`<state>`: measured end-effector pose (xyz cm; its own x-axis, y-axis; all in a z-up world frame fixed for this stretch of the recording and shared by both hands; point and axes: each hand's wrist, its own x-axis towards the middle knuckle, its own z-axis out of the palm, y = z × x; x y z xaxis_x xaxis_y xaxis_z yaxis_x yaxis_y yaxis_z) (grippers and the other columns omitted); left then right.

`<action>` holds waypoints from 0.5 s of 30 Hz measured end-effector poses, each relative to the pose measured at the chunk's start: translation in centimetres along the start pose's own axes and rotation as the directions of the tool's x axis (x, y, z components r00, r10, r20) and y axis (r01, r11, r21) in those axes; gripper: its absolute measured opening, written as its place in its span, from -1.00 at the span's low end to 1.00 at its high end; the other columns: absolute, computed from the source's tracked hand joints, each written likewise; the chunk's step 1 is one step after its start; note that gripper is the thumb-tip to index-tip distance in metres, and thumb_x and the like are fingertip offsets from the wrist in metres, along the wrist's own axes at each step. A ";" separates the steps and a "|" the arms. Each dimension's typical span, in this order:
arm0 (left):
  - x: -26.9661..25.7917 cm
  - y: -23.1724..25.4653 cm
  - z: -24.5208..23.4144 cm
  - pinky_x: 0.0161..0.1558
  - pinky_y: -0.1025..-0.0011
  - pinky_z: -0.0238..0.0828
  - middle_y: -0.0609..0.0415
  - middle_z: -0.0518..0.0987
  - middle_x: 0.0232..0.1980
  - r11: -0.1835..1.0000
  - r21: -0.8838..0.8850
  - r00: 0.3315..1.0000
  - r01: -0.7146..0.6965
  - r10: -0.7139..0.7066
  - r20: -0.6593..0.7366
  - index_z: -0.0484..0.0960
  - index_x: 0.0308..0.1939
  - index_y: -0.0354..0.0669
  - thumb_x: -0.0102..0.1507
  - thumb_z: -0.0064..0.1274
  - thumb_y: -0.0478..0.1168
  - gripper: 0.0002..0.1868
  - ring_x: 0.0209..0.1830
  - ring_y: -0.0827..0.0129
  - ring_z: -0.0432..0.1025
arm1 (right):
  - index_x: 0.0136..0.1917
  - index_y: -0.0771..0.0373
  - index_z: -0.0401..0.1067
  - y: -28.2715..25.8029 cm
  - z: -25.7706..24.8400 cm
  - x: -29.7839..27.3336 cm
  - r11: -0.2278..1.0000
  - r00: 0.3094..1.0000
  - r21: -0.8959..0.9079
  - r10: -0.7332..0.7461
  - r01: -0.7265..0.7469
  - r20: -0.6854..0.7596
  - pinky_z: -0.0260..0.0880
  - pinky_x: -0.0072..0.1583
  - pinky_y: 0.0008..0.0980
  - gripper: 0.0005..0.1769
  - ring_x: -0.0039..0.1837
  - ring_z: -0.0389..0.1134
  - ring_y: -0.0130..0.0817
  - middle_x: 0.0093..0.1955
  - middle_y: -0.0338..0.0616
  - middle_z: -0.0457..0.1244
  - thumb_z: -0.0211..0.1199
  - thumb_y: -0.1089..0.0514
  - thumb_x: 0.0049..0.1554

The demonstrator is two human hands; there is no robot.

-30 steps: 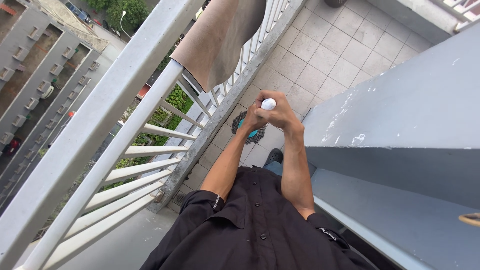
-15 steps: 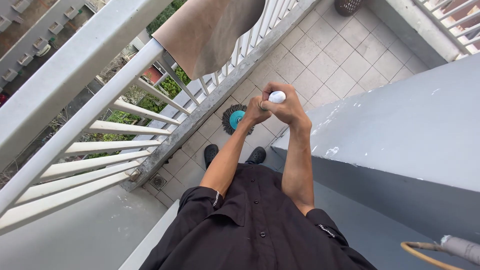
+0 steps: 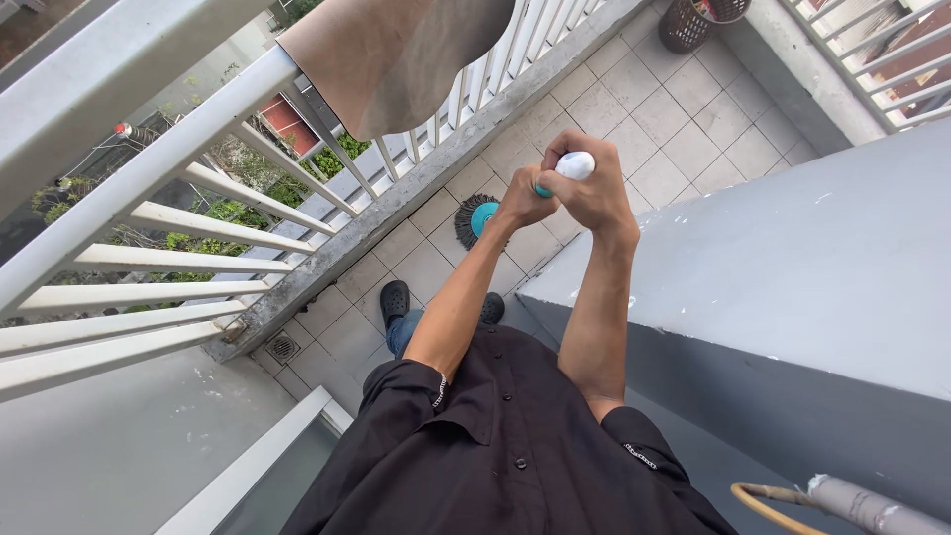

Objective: Assembling or fixing the handle of a spinning mop on an apartment balcony.

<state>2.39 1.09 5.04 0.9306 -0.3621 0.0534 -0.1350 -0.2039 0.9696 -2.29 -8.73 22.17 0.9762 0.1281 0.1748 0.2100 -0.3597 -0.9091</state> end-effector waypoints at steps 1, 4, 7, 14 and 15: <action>-0.1 -0.1 0.5 -0.26 0.26 0.47 -0.17 0.63 -0.39 1.000 -0.002 1.000 -0.001 0.001 0.001 0.57 -0.34 -0.34 0.04 0.03 -0.37 -0.87 -0.35 0.17 0.57 | -0.24 0.28 0.41 0.1 -0.3 -0.3 1.000 1.000 -0.002 0.000 0.000 -0.001 0.24 -0.19 -0.48 -0.89 -0.22 0.25 -0.56 -0.30 -0.31 0.26 0.28 0.28 -0.09; 0.1 0.4 0.9 -0.25 0.25 0.48 -0.19 0.61 -0.40 0.996 0.007 0.996 -0.088 0.088 -0.032 0.57 -0.36 -0.34 0.02 0.04 -0.38 -0.87 -0.37 0.17 0.55 | -0.25 0.29 0.40 0.0 -1.0 -0.4 0.999 1.000 0.022 -0.023 0.023 0.000 0.22 -0.17 -0.48 -0.88 -0.21 0.24 -0.56 -0.31 -0.29 0.24 0.29 0.30 -0.11; -0.6 0.7 1.2 -0.28 0.25 0.47 -0.19 0.61 -0.39 0.995 -0.007 0.994 -0.100 0.100 -0.045 0.58 -0.35 -0.33 0.02 0.10 -0.37 -0.86 -0.37 0.17 0.55 | -0.25 0.29 0.40 0.4 -1.0 -0.9 0.999 1.000 0.036 -0.010 0.010 -0.006 0.26 -0.18 -0.50 -0.91 -0.21 0.26 -0.57 -0.29 -0.29 0.28 0.26 0.31 -0.10; -1.5 2.2 0.7 -0.27 0.31 0.49 -0.13 0.64 -0.40 0.973 -0.068 0.967 -0.222 0.210 -0.144 0.59 -0.37 -0.30 0.02 0.04 -0.38 -0.89 -0.28 0.28 0.56 | -0.23 0.29 0.41 -0.4 -0.8 -0.7 0.969 0.989 0.202 -0.146 0.141 0.014 0.54 0.04 -0.46 -0.92 -0.16 0.37 -0.52 -0.27 -0.23 0.30 0.25 0.33 -0.06; -2.2 4.7 -0.3 -0.33 0.31 0.46 -0.12 0.62 -0.44 0.990 -0.128 0.992 -0.057 0.041 -0.119 0.59 -0.31 -0.31 0.03 0.06 -0.36 -0.84 -0.42 0.34 0.53 | -0.24 0.29 0.41 -0.8 -0.7 -0.6 0.971 0.991 0.203 -0.134 0.129 0.015 0.51 -0.02 -0.47 -0.92 -0.17 0.37 -0.52 -0.27 -0.23 0.31 0.25 0.33 -0.07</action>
<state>-0.18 1.21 9.52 0.9581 -0.2593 0.1214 -0.1426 -0.0647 0.9877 -3.00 -9.17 23.10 0.9382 0.1893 0.2897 0.3186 -0.1453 -0.9367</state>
